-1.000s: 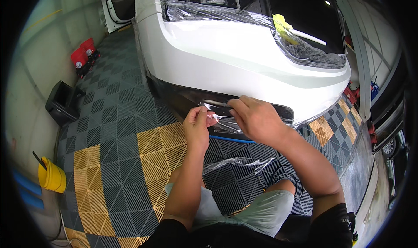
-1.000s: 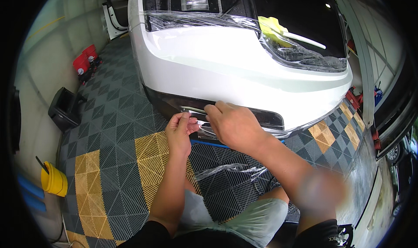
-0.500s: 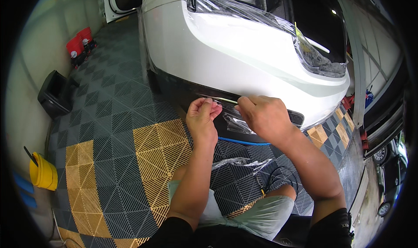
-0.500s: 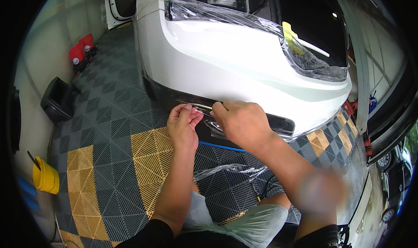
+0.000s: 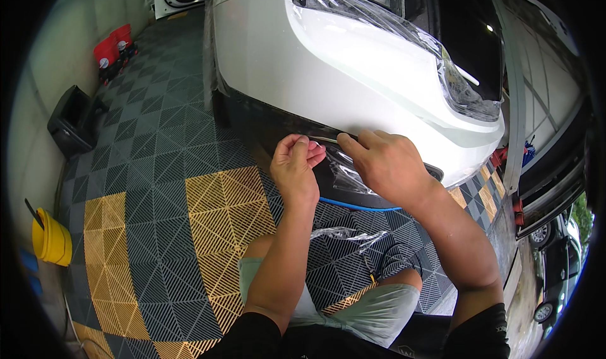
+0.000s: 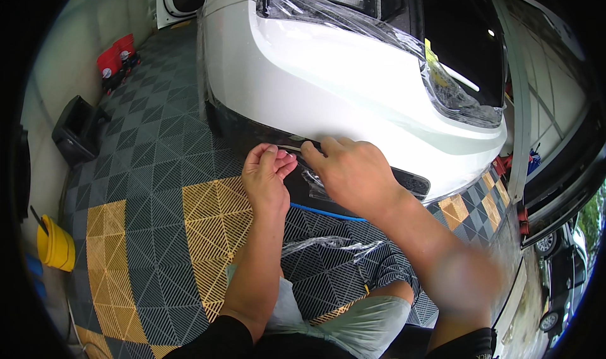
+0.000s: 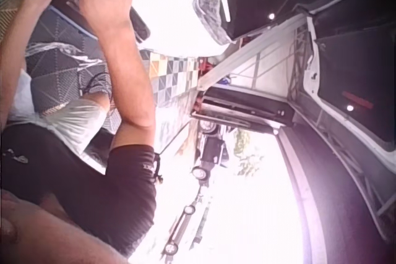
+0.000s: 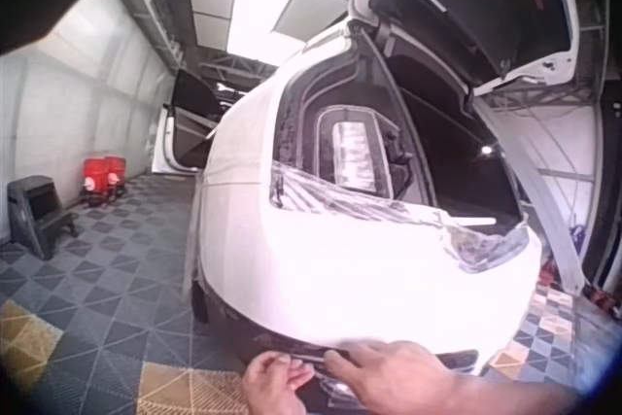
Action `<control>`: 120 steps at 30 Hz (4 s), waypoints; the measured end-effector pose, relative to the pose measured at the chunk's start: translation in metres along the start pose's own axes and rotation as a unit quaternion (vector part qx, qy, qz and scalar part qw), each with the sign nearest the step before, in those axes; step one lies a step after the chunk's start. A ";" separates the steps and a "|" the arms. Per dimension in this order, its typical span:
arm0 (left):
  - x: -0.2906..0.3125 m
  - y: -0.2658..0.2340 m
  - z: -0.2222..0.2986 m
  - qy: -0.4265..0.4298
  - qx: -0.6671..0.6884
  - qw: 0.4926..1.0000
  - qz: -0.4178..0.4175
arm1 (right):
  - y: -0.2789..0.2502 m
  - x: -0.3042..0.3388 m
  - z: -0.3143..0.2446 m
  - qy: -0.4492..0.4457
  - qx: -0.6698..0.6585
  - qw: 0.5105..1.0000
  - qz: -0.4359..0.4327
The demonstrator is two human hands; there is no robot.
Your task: The person applies a clear protective film to the front bumper of a white car. They use a yellow squeegee to smooth the film and a yellow cloth to wipe the surface, working around the headlights and contours of the bumper.
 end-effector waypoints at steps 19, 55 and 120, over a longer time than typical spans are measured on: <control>0.004 0.002 0.000 0.020 0.010 1.000 0.009 | 0.004 -0.004 -0.010 -0.016 0.071 0.997 0.035; 0.002 0.000 -0.003 0.037 0.010 0.999 -0.003 | -0.002 -0.006 -0.020 -0.015 0.083 0.996 0.017; 0.155 -0.100 -0.032 -0.167 -0.548 0.684 -0.450 | 0.164 0.335 0.021 0.500 -0.093 0.847 0.153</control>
Point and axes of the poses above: each hand's wrist, its own x-axis away from the middle knuckle, its own y-axis out of the palm, z = x × y, the point moved 1 cm from there along -x, towards the middle knuckle, and after that the axes turned 3 degrees about -y, right-handed, at the moved point
